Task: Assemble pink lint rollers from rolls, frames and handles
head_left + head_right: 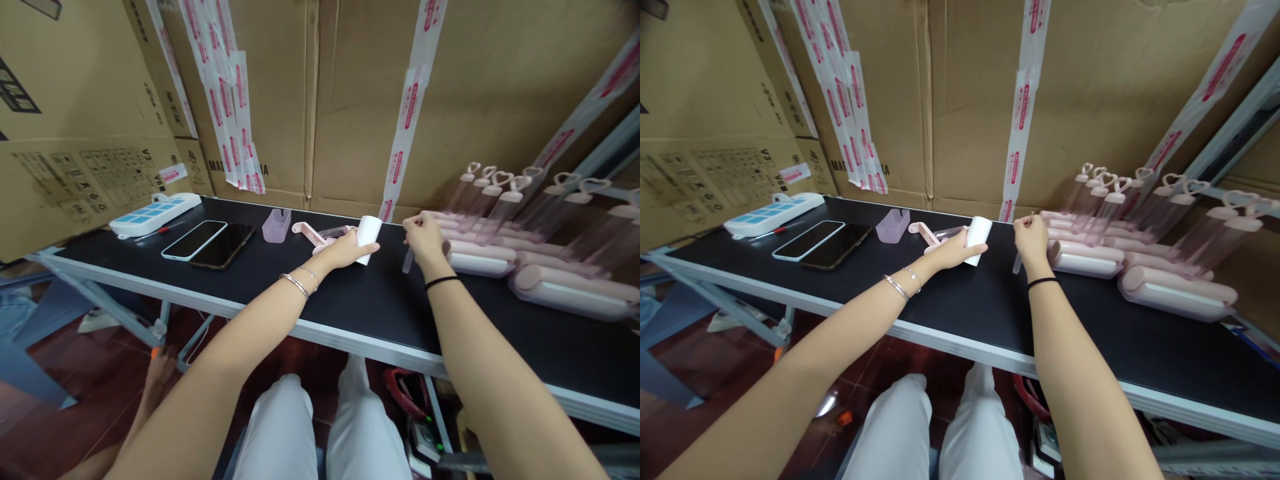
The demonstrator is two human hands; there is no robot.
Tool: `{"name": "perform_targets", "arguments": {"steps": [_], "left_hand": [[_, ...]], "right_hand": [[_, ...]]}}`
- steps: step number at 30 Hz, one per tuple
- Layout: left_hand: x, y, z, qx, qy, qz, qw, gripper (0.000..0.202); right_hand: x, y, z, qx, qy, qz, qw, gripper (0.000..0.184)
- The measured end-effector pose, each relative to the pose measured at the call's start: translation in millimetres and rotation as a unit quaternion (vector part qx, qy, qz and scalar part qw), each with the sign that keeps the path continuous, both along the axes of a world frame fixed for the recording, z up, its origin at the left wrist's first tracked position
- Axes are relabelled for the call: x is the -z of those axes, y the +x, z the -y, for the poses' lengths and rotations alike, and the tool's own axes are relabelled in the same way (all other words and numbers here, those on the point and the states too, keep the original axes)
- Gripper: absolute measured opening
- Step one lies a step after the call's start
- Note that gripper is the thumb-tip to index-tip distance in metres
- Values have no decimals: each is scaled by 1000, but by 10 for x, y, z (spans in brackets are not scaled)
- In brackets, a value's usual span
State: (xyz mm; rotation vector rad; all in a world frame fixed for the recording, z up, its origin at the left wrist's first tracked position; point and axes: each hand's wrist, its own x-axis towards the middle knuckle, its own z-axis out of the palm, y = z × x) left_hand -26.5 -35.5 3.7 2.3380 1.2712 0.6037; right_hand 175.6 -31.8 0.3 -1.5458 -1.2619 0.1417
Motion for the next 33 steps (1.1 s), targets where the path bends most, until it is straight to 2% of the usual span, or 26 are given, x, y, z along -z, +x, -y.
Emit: {"name": "perform_targets", "arguments": {"steps": [2, 4, 6, 11, 15, 17, 19, 21, 22, 25, 28, 30, 33], "left_hand": [[-6, -27, -56, -16, -6, 8, 1000, 68], [-16, -64, -121, -24, -11, 25, 999, 65], [-22, -106, -180, -31, -7, 34, 999, 64], [17, -151, -250, -35, 30, 0, 999, 61], [-2, -134, -226, -21, 95, -31, 995, 57], [-83, -171, -188, -72, 136, -44, 987, 57], [-187, -257, -143, -169, 168, -60, 969, 57], [-270, -373, -111, -256, 155, -102, 949, 60], [-294, -431, -104, -277, 130, -131, 943, 62], [-304, -554, -127, -278, 44, -181, 942, 56], [-277, -591, -186, -291, 10, -138, 947, 50], [-271, -590, -216, -295, 32, -107, 949, 43], [-283, -573, -215, -263, 127, -62, 954, 36]], "right_hand": [[96, -68, -18, 25, -92, 63, 993, 7], [157, -162, -19, 13, -169, 129, 977, 19], [179, -254, -12, -8, -214, 188, 959, 30], [138, -360, 8, -69, -234, 270, 931, 36], [107, -368, 26, -56, -237, 269, 932, 38], [96, -378, 37, -36, -214, 267, 939, 40], [78, -396, 58, -23, -186, 271, 944, 41], [44, -423, 98, -24, -176, 279, 944, 40], [18, -441, 129, -22, -180, 281, 943, 41], [-86, -529, 261, 9, -219, 258, 941, 49], [-180, -665, 405, 25, -288, 228, 930, 66], [-202, -758, 470, 11, -338, 230, 913, 68], [-187, -826, 507, 5, -366, 241, 899, 51]]}}
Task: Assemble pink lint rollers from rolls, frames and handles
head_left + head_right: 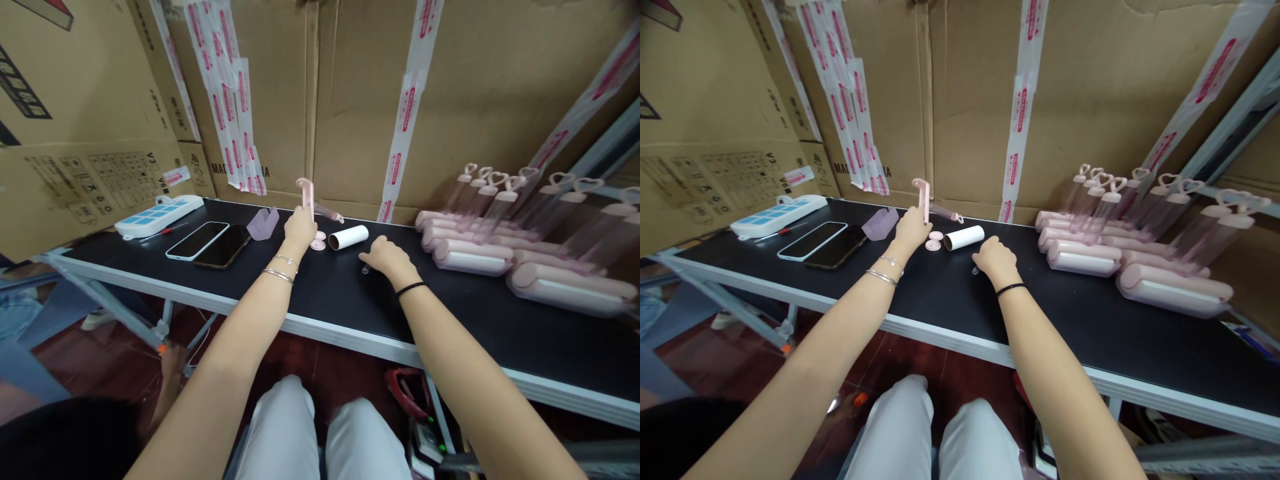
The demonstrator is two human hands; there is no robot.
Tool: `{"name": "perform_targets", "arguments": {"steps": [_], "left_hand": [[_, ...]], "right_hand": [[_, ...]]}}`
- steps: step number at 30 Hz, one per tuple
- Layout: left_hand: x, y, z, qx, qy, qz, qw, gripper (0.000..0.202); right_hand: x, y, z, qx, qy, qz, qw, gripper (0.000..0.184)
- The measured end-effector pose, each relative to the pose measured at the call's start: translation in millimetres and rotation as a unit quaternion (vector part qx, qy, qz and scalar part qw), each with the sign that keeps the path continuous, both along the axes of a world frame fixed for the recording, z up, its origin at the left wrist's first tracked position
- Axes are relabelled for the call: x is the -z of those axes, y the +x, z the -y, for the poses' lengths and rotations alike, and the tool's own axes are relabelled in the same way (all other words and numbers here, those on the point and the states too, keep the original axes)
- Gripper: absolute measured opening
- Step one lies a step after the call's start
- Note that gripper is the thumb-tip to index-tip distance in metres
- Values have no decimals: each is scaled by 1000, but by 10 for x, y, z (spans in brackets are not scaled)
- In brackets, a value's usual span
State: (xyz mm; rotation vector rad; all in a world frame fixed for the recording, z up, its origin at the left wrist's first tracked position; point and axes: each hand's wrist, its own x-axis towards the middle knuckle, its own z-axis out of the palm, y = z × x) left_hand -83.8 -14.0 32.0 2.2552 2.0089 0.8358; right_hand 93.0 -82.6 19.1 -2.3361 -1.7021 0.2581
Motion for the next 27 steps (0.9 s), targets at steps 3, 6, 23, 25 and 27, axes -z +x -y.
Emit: {"name": "perform_targets", "arguments": {"steps": [3, 6, 23, 25, 27], "left_hand": [[-2, 45, 39, 49, 89, 41, 994, 29], [30, 124, 73, 88, 127, 67, 986, 19], [168, 705, 382, 385, -28, 385, 838, 45], [130, 711, 393, 377, -160, 488, 771, 38], [88, 695, 382, 360, -244, 533, 726, 26]], "right_hand": [[9, 65, -16, 28, 36, -18, 999, 43], [-13, 187, -82, 26, 189, -60, 980, 31], [-20, 163, -347, -8, 432, -588, 684, 25], [31, 166, -383, -54, 434, -568, 697, 24], [81, 177, -413, -97, 443, -523, 722, 25]]}}
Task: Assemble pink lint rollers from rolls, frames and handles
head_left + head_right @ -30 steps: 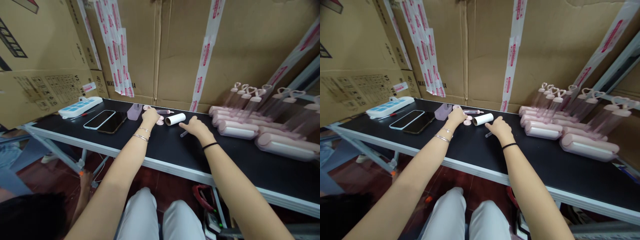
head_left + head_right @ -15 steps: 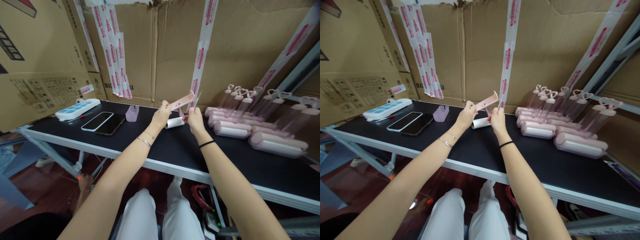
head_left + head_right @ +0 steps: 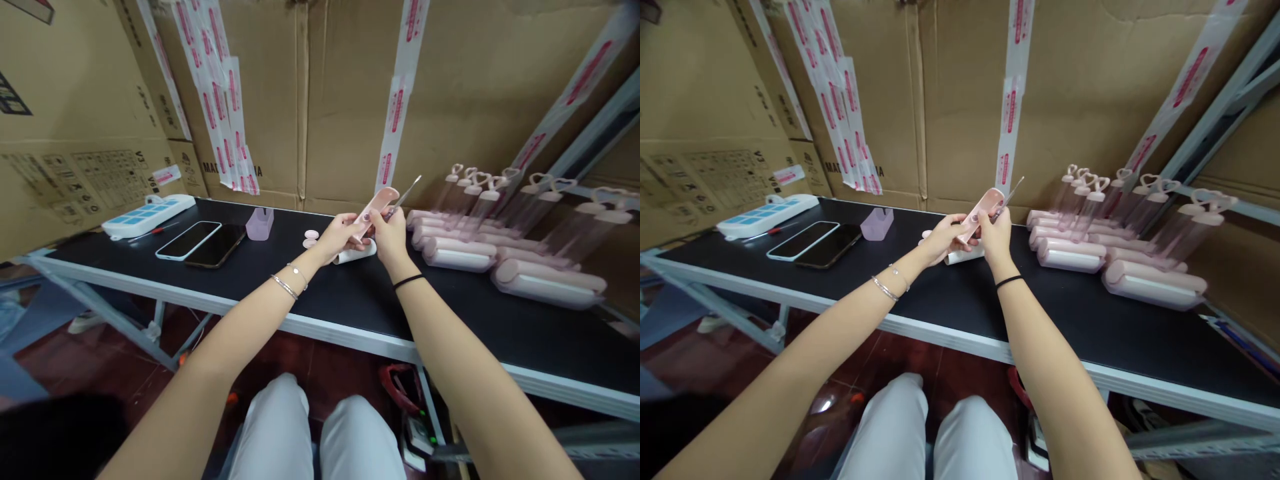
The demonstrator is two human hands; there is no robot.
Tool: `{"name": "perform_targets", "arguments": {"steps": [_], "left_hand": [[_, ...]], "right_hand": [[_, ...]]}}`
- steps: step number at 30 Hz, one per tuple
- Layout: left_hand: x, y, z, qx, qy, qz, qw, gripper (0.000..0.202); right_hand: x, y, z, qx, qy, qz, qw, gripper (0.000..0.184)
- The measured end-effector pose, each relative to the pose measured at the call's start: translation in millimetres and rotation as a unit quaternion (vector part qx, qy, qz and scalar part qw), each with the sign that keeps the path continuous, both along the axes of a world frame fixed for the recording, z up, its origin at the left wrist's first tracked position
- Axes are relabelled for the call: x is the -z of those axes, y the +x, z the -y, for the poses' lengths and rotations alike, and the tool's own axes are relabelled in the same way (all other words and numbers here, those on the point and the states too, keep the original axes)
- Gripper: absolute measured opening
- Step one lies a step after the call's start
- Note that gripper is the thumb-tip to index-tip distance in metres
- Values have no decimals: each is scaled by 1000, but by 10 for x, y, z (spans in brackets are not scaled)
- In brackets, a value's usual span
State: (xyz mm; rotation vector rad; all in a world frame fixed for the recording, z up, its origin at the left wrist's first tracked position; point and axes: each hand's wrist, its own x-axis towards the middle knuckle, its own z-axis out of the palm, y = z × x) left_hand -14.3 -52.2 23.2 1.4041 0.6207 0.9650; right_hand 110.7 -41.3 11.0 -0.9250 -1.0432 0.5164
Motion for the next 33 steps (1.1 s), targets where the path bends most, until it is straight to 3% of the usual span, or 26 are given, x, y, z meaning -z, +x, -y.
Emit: {"name": "perform_targets", "arguments": {"steps": [3, 7, 9, 12, 14, 17, 23, 33], "left_hand": [[-47, -57, -45, 17, -76, -18, 997, 6], [-72, -152, -119, -7, -115, -12, 993, 11], [-78, -204, -171, -67, -97, 2, 993, 14], [-86, -288, -256, -162, -50, -7, 986, 20], [-93, -333, -280, -184, -26, -16, 982, 22], [-112, -363, -236, -156, -30, -33, 987, 26], [-136, -368, -121, -80, -17, -83, 993, 28], [-94, -403, -186, -67, -7, -103, 992, 24]], "right_hand": [[27, 16, 2, 3, 4, 111, 994, 27], [-62, -23, 149, 66, -20, 263, 962, 29], [-124, -65, 260, 100, -32, 355, 929, 34], [-178, -123, 380, 113, -73, 483, 865, 27], [-184, -147, 408, 114, -100, 530, 834, 22], [-170, -159, 405, 118, -122, 561, 810, 21], [-165, -171, 418, 132, -143, 581, 790, 20], [-242, -269, 516, 150, -175, 616, 753, 27]]}}
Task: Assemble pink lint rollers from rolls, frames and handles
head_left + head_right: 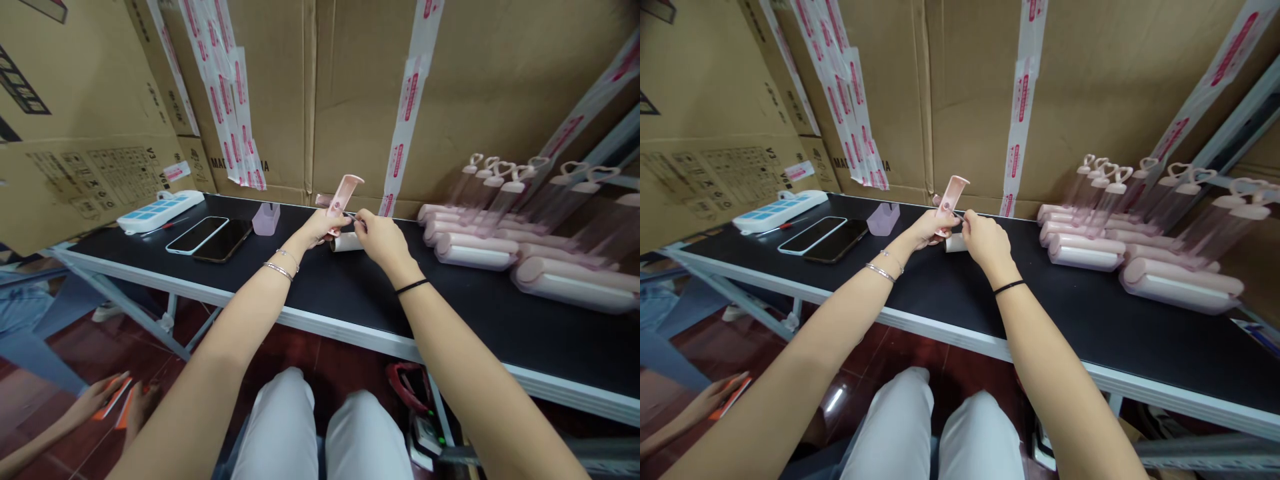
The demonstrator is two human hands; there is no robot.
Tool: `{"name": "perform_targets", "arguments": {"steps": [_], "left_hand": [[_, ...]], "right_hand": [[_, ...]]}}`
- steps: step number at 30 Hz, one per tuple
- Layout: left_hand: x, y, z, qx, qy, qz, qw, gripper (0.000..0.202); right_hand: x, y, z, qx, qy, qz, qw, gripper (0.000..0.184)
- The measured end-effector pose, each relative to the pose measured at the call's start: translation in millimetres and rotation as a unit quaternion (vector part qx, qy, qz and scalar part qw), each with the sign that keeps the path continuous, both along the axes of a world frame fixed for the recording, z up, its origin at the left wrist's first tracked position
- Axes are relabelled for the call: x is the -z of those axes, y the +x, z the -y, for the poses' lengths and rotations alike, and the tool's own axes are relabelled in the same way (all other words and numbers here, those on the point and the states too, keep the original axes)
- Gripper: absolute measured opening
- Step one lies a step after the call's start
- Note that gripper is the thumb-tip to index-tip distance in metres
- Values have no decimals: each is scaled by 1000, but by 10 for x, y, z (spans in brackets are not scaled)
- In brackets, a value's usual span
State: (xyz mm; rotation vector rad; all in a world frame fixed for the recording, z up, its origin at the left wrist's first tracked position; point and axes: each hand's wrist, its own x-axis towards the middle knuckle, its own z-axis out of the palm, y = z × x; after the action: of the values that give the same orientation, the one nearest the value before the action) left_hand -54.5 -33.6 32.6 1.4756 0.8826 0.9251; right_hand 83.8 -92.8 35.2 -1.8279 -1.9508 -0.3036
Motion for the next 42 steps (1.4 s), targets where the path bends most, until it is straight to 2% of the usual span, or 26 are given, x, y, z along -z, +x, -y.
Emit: {"name": "perform_targets", "arguments": {"steps": [6, 14, 22, 27, 32, 38, 42], "left_hand": [[42, -14, -68, 2, 10, -4, 1000, 26], [6, -4, -9, -3, 32, -20, 999, 23], [29, -24, -31, 18, 50, -27, 998, 32], [31, -36, -33, 11, 54, -44, 997, 34], [54, -34, -66, 11, 43, -21, 999, 37], [46, -26, -45, 38, 19, 23, 999, 33], [34, -16, -31, 32, 18, 22, 999, 36]], "right_hand": [[-49, -58, 70, 19, 1, 29, 999, 30], [-95, -65, 101, 32, -13, 11, 999, 31], [-67, -100, 119, 42, -7, 15, 999, 33], [-51, -115, 123, 32, -32, 8, 999, 35], [-51, -150, 149, 40, -47, 5, 998, 35], [-55, -185, 157, 46, -40, 16, 998, 37], [-76, -155, 141, 43, -39, 3, 998, 35]]}}
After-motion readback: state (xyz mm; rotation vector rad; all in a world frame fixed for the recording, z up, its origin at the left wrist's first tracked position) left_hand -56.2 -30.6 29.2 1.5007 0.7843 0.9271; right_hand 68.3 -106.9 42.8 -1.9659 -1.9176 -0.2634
